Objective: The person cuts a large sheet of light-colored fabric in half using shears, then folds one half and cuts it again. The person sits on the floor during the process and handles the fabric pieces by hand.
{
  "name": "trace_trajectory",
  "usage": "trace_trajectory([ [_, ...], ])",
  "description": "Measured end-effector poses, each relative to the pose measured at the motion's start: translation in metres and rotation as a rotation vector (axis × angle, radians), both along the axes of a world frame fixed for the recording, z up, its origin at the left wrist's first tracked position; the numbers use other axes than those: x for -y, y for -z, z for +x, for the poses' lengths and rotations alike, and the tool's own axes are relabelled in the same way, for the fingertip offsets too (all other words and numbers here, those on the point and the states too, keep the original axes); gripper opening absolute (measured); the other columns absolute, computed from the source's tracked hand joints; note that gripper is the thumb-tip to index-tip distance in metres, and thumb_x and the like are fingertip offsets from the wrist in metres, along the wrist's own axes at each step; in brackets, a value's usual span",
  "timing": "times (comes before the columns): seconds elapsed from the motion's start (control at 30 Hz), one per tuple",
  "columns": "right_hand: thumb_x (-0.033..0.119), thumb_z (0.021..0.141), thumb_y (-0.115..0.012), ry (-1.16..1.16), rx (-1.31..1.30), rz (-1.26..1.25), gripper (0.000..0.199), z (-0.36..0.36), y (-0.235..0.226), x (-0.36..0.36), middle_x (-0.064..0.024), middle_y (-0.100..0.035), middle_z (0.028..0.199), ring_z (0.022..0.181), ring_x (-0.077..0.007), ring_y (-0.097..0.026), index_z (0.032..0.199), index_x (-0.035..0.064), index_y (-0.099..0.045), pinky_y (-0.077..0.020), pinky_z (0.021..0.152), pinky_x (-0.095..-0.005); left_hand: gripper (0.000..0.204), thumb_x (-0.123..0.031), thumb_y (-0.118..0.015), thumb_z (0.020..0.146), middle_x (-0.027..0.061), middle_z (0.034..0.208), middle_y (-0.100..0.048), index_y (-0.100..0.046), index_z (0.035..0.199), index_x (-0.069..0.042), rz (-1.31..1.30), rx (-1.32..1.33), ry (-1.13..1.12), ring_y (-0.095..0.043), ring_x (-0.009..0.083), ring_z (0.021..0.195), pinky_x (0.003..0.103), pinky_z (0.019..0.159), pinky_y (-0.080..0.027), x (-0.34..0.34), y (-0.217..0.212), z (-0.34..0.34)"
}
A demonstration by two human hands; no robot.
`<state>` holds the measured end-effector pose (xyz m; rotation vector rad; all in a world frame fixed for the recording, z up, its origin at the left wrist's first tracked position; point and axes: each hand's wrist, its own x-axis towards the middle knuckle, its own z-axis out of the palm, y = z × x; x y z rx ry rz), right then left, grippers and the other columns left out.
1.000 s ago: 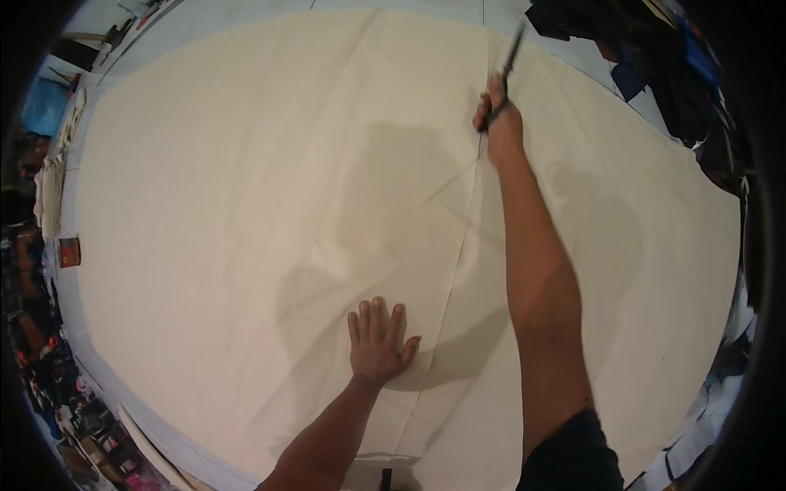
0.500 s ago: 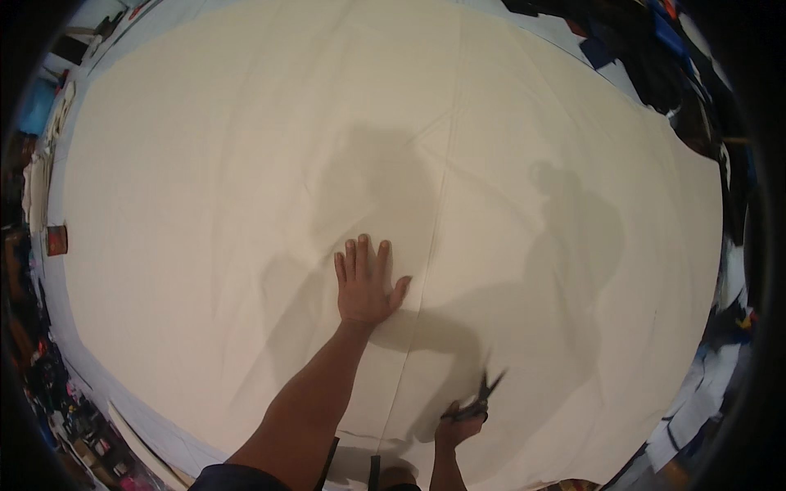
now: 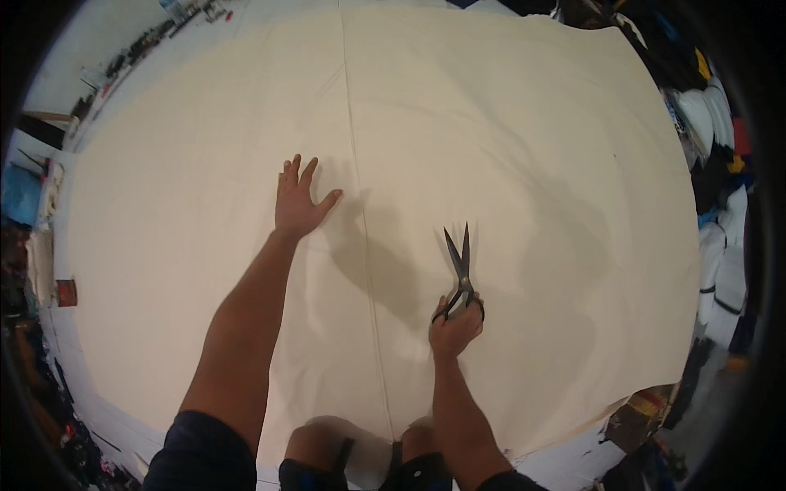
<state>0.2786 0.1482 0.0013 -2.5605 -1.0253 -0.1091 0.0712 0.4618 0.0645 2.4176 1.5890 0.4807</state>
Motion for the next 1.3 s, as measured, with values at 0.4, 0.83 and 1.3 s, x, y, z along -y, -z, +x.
trace_trajectory([
  [0.4, 0.035, 0.081, -0.076, -0.142, -0.519, 0.173, 0.052, 0.005, -0.084, 0.221, -0.0201, -0.064, 0.094, 0.090, -0.0370, -0.063, 0.113, -0.0005, -0.057, -0.0481, 0.077, -0.0432, 0.056, -0.044, -0.067, 0.086, 0.0207, 0.119, -0.062, -0.062, 0.118, 0.001, -0.662, -0.085, -0.178, -0.058, 0.0349, 0.113, 0.042, 0.096, -0.047, 0.512, -0.122, -0.400],
  [0.83, 0.026, 0.090, -0.058, 0.087, -0.746, -0.498, 0.041, -0.134, -0.078, 0.738, -0.0235, -0.062, 0.107, 0.102, -0.0444, -0.060, 0.120, -0.0001, -0.049, -0.0472, 0.085, -0.0498, 0.031, -0.021, -0.065, 0.085, 0.0200, 0.098, -0.068, -0.066, 0.105, 0.003, -0.619, 0.086, -0.773, -0.065, 0.0321, 0.092, 0.043, 0.080, -0.051, 0.791, -0.053, -0.595],
  [1.3, 0.036, 0.089, -0.057, -0.247, -0.533, -0.829, 0.039, -0.099, -0.028, 0.699, -0.0175, -0.068, 0.095, 0.090, -0.0365, -0.067, 0.107, 0.0027, -0.063, -0.0536, 0.074, -0.0481, 0.036, -0.024, -0.065, 0.090, 0.0218, 0.117, -0.061, -0.062, 0.114, 0.003, -0.257, 0.480, -0.309, -0.060, 0.0314, 0.109, 0.039, 0.095, -0.047, 0.680, -0.212, -0.313],
])
